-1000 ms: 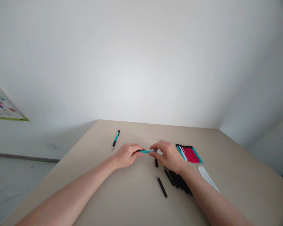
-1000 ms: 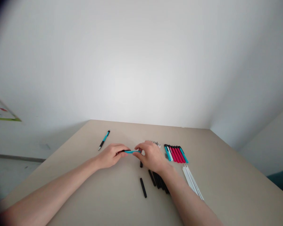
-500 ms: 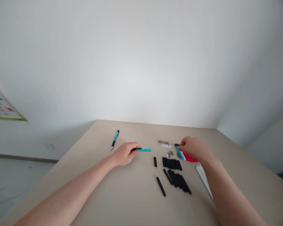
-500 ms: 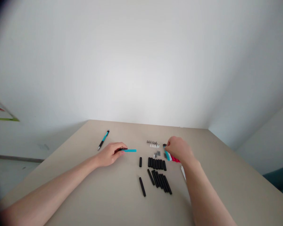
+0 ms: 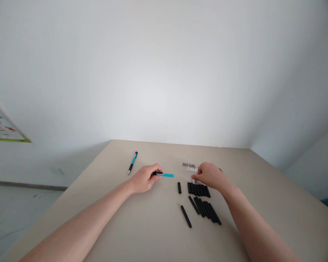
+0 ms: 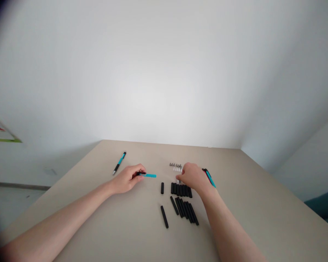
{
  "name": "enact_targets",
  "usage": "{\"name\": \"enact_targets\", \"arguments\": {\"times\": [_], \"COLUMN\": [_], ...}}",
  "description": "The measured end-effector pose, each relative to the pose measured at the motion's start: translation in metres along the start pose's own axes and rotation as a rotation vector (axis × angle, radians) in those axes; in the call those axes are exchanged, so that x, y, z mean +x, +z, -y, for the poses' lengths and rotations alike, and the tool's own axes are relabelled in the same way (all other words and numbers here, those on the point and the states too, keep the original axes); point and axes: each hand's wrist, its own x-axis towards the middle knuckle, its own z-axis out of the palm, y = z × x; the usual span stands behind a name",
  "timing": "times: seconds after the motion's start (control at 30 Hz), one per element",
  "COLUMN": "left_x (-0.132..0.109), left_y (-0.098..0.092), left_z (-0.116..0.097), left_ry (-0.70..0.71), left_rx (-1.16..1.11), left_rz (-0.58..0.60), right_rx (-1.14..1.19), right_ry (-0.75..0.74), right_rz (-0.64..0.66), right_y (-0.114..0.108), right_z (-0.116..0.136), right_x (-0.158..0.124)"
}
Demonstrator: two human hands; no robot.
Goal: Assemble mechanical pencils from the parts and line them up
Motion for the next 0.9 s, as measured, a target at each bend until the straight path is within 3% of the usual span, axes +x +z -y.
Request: {"name": "enact_targets", "arguments": {"times": [0.9], "left_x": [-0.002], "left_y": [0.000], "left_z": [0.000], "left_ry": [-0.020], "left_rx": [-0.098], "left_rz": [-0.025], "right_rx": [0.011], "right_ry": [-0.018], "right_rz": [-0.016], "right_y": [0.011], "right_z": [0.014], "right_x": [-0.004]}}
